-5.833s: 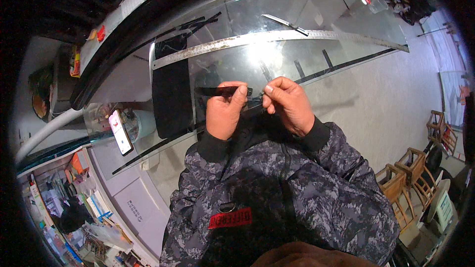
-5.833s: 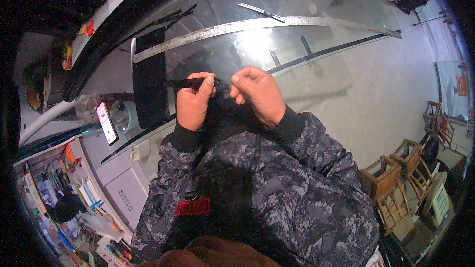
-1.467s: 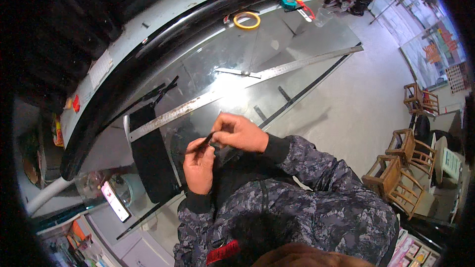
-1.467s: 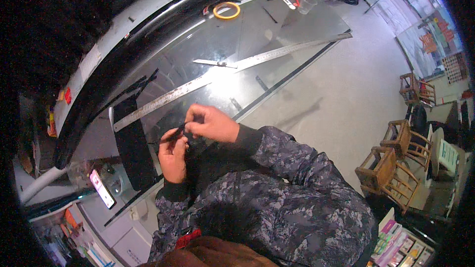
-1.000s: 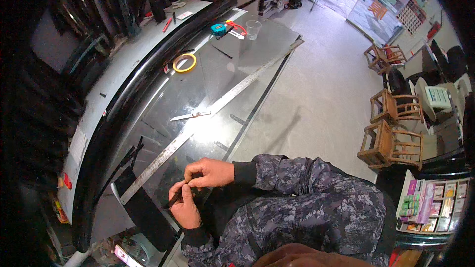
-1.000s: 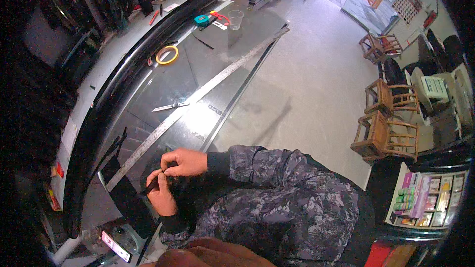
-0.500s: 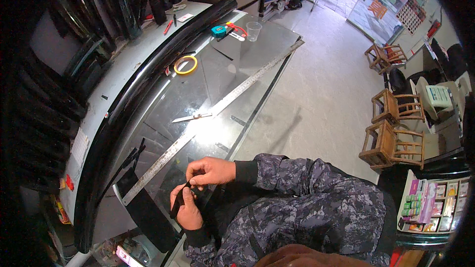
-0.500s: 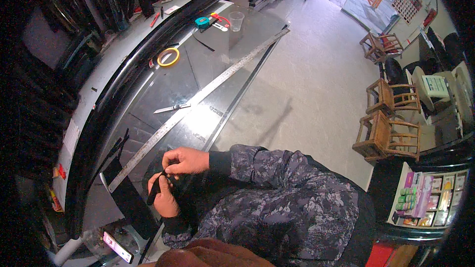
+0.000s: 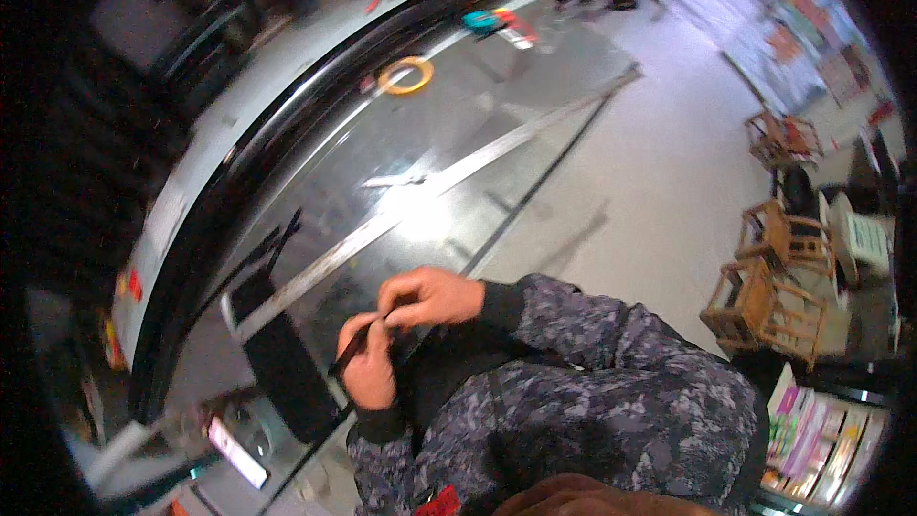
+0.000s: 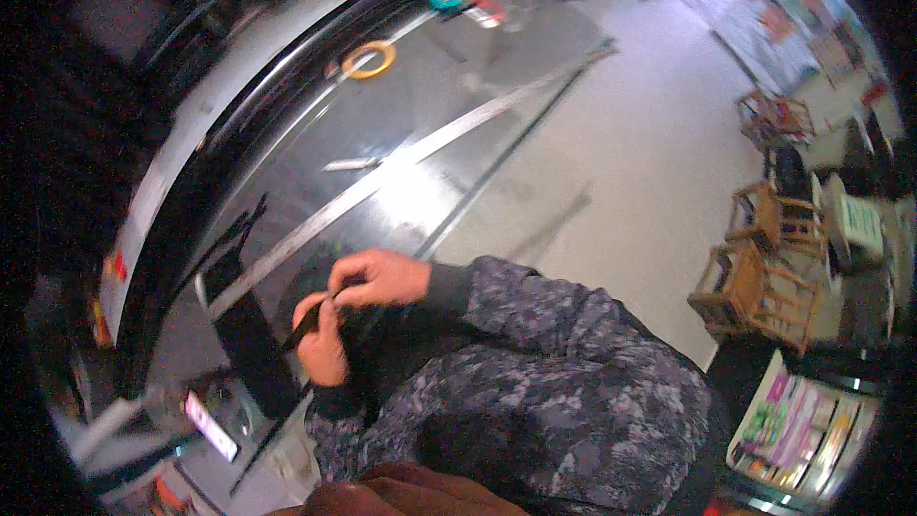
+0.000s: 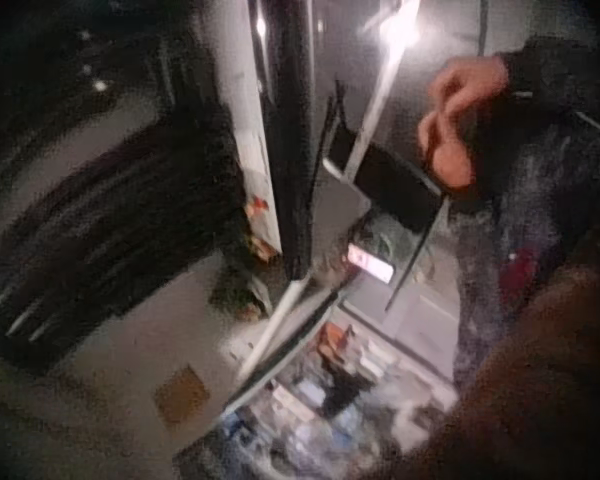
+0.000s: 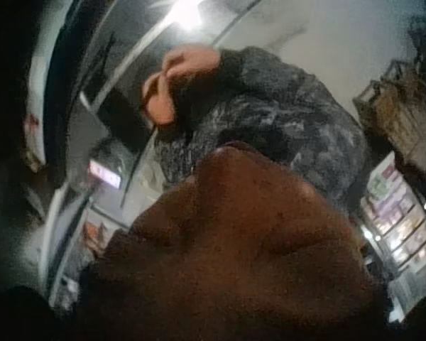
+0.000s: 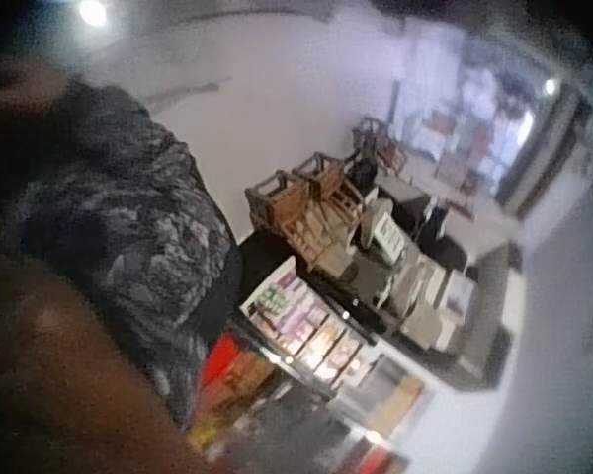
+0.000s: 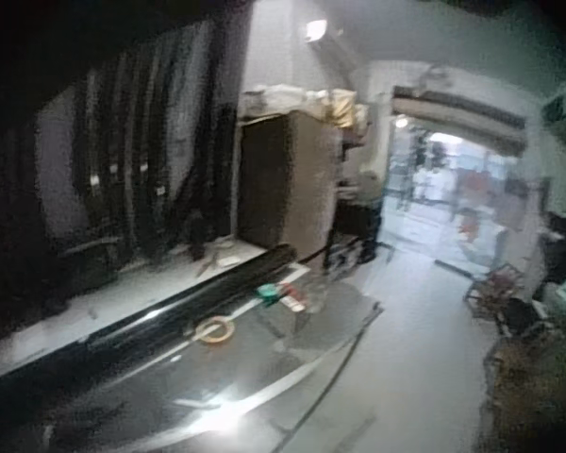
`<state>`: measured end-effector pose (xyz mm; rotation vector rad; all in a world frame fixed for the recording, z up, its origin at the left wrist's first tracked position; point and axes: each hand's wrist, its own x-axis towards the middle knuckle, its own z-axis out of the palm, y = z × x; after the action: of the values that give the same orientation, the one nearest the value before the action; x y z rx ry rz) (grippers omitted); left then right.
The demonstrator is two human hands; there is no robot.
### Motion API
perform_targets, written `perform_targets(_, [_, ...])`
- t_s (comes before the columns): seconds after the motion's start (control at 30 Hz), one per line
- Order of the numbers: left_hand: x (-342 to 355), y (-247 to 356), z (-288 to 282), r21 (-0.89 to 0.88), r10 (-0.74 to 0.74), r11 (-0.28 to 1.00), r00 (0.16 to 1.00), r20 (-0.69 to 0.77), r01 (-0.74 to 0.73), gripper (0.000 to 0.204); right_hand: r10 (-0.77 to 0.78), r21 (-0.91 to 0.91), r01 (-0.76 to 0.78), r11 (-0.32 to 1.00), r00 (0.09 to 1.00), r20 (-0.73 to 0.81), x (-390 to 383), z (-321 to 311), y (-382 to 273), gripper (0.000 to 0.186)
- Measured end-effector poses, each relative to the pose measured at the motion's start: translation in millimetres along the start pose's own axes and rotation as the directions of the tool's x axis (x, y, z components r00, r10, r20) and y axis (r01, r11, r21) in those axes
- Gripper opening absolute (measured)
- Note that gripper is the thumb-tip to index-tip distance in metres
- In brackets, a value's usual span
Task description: The person uses a metal ruler and a utility knife to score and cut a black sheet on a glass table. They repeatedly align the ruler, score along its edge, and peel away narrow strips of the material. A smartphone is briefly handled and placed back on the table.
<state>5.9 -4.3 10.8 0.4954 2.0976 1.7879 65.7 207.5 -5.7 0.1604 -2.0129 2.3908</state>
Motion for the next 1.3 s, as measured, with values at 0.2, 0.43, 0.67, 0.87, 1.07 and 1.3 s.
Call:
perform_targets(0.2, [1.4, -7.0, -4.1, -0.236, -0.032, 0.970, 0.993, 0.111, 0.058, 0.010, 0.111, 0.097, -0.115, 0.989, 0.993, 0.046, -2.4, -6.1, -4.0, 0.012])
perform_targets(0.43, [2.1, -16.2, -3.8, -0.331, -0.030, 0.940, 0.988, 0.150, 0.079, 0.018, -0.013, -0.081, 0.014, 0.997, 1.000, 0.020, -0.8, -1.0, -4.9, 0.012])
perform_targets(0.67, [3.3, -17.1, -0.8, -0.345, 0.014, 0.938, 0.992, 0.125, 0.030, 0.018, 0.033, -0.100, -0.034, 0.994, 0.999, -0.013, -1.3, 0.4, -4.4, 0.012])
perform_targets(0.87, [1.6, -13.7, 1.1, -0.375, -0.004, 0.926, 0.997, 0.074, 0.031, 0.021, 0.049, -0.122, -0.056, 0.991, 0.997, -0.056, -2.9, 3.7, -5.6, 0.018])
perform_targets(1.07, [0.9, -14.8, -1.6, -0.345, -0.068, 0.935, 0.996, 0.053, 0.082, 0.025, 0.076, -0.027, -0.079, 0.997, 0.994, -0.084, -5.1, -1.0, -0.5, 0.015])
perform_targets(1.3, [2.1, -17.1, 0.5, -0.314, -0.034, 0.947, 0.995, 0.091, 0.061, 0.024, -0.073, -0.224, 0.067, 0.972, 0.997, -0.017, -1.8, 3.5, 3.8, 0.016])
